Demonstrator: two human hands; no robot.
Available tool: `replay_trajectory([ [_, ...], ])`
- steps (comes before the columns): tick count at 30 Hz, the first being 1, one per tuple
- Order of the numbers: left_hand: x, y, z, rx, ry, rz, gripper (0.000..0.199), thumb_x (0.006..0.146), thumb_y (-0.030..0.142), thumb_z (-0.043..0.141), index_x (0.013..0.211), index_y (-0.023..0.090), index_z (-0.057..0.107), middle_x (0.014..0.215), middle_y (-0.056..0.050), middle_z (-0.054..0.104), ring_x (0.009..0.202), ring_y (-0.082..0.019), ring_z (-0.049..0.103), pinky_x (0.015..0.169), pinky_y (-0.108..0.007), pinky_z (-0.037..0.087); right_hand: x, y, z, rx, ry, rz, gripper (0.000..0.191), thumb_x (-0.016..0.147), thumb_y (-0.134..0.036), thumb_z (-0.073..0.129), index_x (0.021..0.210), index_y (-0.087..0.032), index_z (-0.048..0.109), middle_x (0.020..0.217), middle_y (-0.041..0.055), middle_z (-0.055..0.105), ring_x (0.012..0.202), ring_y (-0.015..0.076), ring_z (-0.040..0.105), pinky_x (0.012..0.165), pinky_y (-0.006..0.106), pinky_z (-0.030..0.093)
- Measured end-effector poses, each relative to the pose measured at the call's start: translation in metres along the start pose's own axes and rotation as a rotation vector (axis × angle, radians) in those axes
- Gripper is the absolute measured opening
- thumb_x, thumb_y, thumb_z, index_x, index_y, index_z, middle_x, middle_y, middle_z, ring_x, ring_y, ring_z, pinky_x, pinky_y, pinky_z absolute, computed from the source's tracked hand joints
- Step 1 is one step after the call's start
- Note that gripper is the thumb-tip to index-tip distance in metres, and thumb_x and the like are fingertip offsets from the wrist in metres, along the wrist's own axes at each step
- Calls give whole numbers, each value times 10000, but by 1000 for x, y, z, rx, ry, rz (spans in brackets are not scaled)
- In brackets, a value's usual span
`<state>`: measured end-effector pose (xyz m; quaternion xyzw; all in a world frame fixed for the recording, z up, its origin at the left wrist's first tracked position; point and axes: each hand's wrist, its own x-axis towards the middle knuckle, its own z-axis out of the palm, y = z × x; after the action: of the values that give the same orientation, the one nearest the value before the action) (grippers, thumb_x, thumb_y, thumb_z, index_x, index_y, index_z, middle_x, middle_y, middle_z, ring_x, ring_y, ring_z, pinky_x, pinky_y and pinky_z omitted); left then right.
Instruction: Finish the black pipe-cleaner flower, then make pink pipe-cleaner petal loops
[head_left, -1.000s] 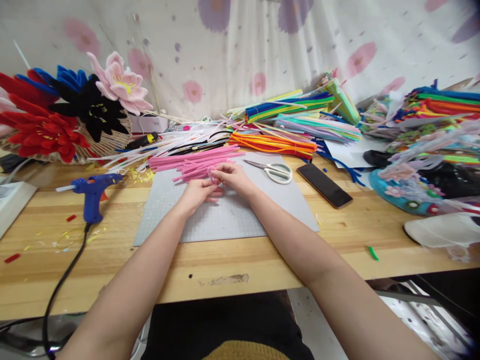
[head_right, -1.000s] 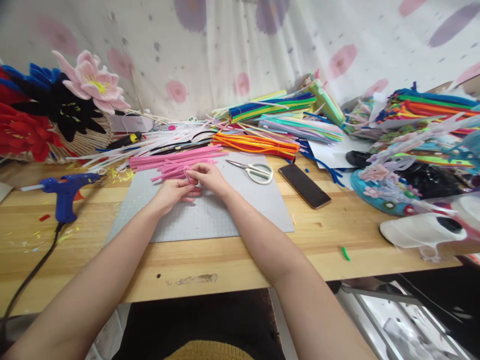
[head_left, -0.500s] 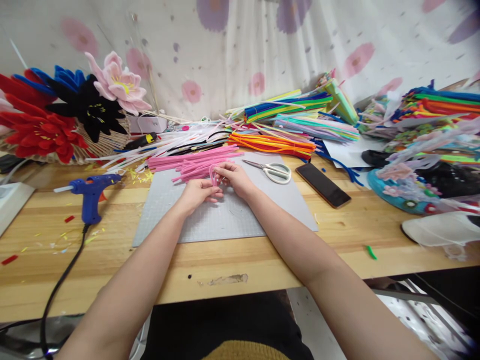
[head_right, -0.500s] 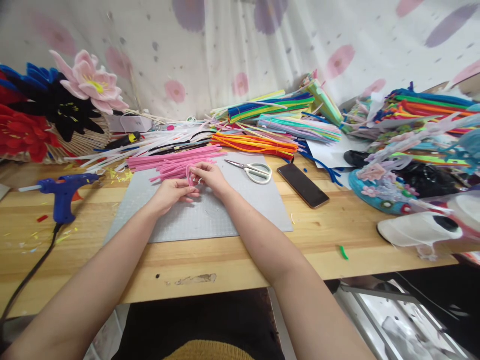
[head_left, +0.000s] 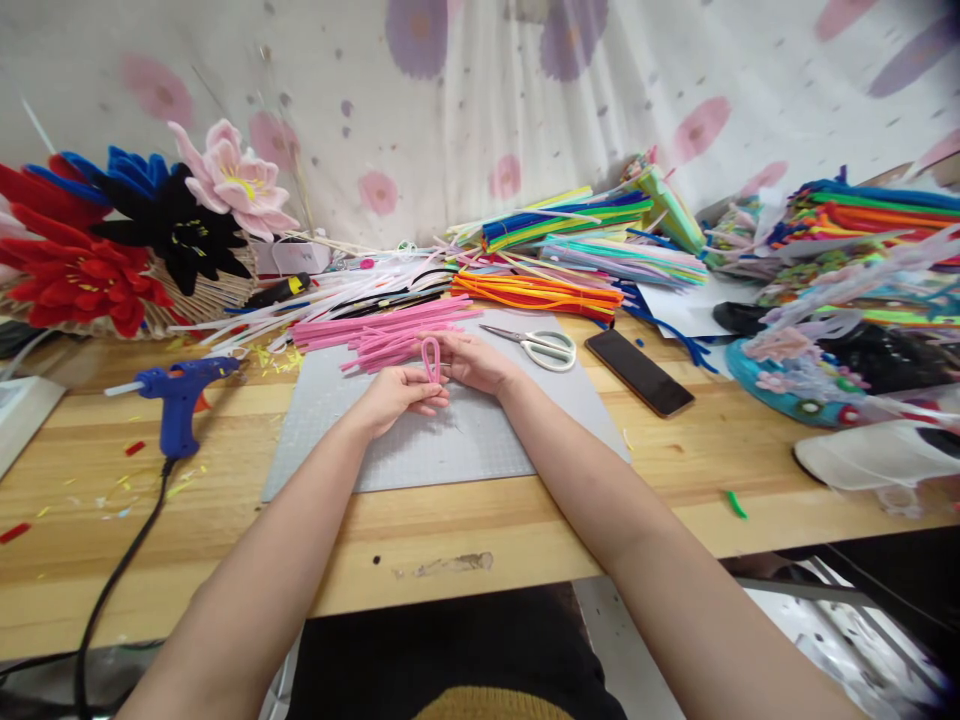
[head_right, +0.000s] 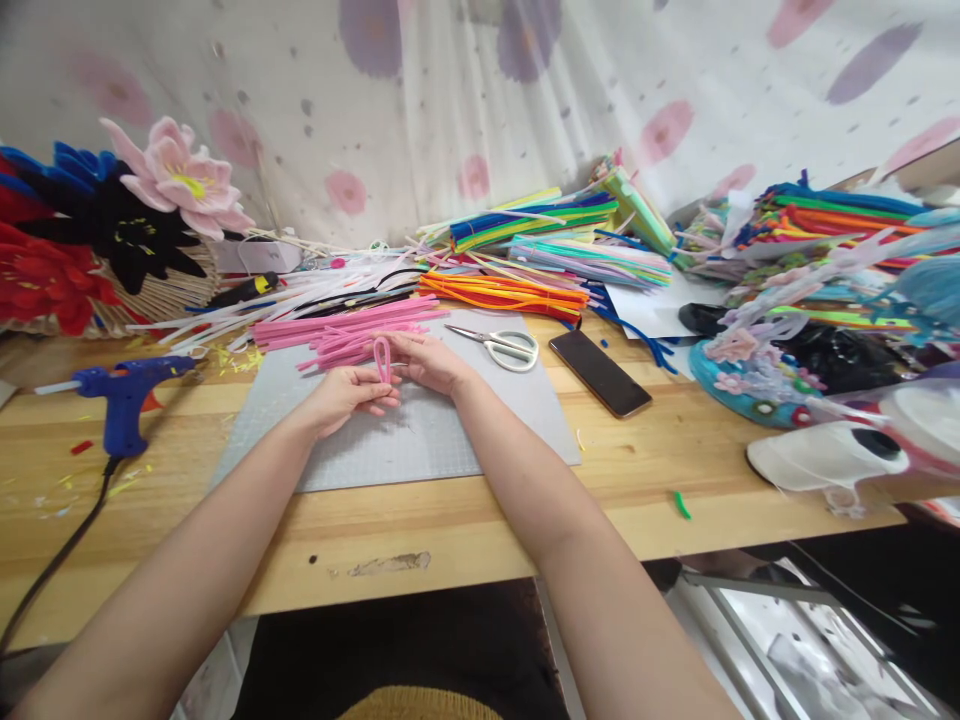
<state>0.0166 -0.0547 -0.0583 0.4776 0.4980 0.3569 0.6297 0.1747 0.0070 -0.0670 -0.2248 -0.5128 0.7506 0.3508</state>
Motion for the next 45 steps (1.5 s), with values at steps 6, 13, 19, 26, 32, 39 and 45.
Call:
replay_trajectory([
  [6,-1,0,3,21,-10,-20,196,652,203,725,825,117,691,812,-127,715,726,-204,686,583,-271,549,2,3,-1,74,60,76,215,711,-328,704,853,-169,680,858,47,696,746,116,606,633,212,480],
  [13,0,-1,1,22,-23,-19,238,641,220,735,849,113,692,817,-121,717,731,-197,686,579,-256,549,3,-1,3,171,146,114,57,747,-207,681,770,-156,674,736,27,695,665,101,610,580,194,478],
  [19,0,0,4,39,-42,-6,292,624,241,753,871,103,683,790,-108,720,721,-188,685,637,-279,558,4,-2,5,240,182,142,59,757,-129,658,699,-133,658,646,11,673,608,76,597,594,172,475],
  [26,1,0,2,15,-107,-4,344,585,279,783,871,115,683,774,-88,721,701,-174,684,673,-284,556,5,-1,9,227,271,81,82,727,-94,622,655,-122,650,616,13,648,593,83,576,586,186,444],
  [32,3,6,1,-12,-110,-43,268,594,208,769,825,103,681,752,-84,716,688,-162,677,660,-267,548,10,2,20,198,448,-11,120,670,-125,573,553,-135,597,521,-26,567,510,61,476,532,188,372],
  [39,0,3,7,-27,44,-26,233,676,128,683,878,119,565,730,-66,703,646,-140,664,632,-263,527,7,1,6,-93,418,-31,147,580,-247,693,653,-143,619,625,-19,595,545,62,471,516,193,341],
  [45,-3,7,-18,567,254,101,204,755,339,611,855,178,535,623,-3,633,492,-125,554,522,-260,423,-5,-6,-11,-402,333,-24,209,601,-324,694,655,-142,608,579,-30,534,506,55,419,489,201,320],
])
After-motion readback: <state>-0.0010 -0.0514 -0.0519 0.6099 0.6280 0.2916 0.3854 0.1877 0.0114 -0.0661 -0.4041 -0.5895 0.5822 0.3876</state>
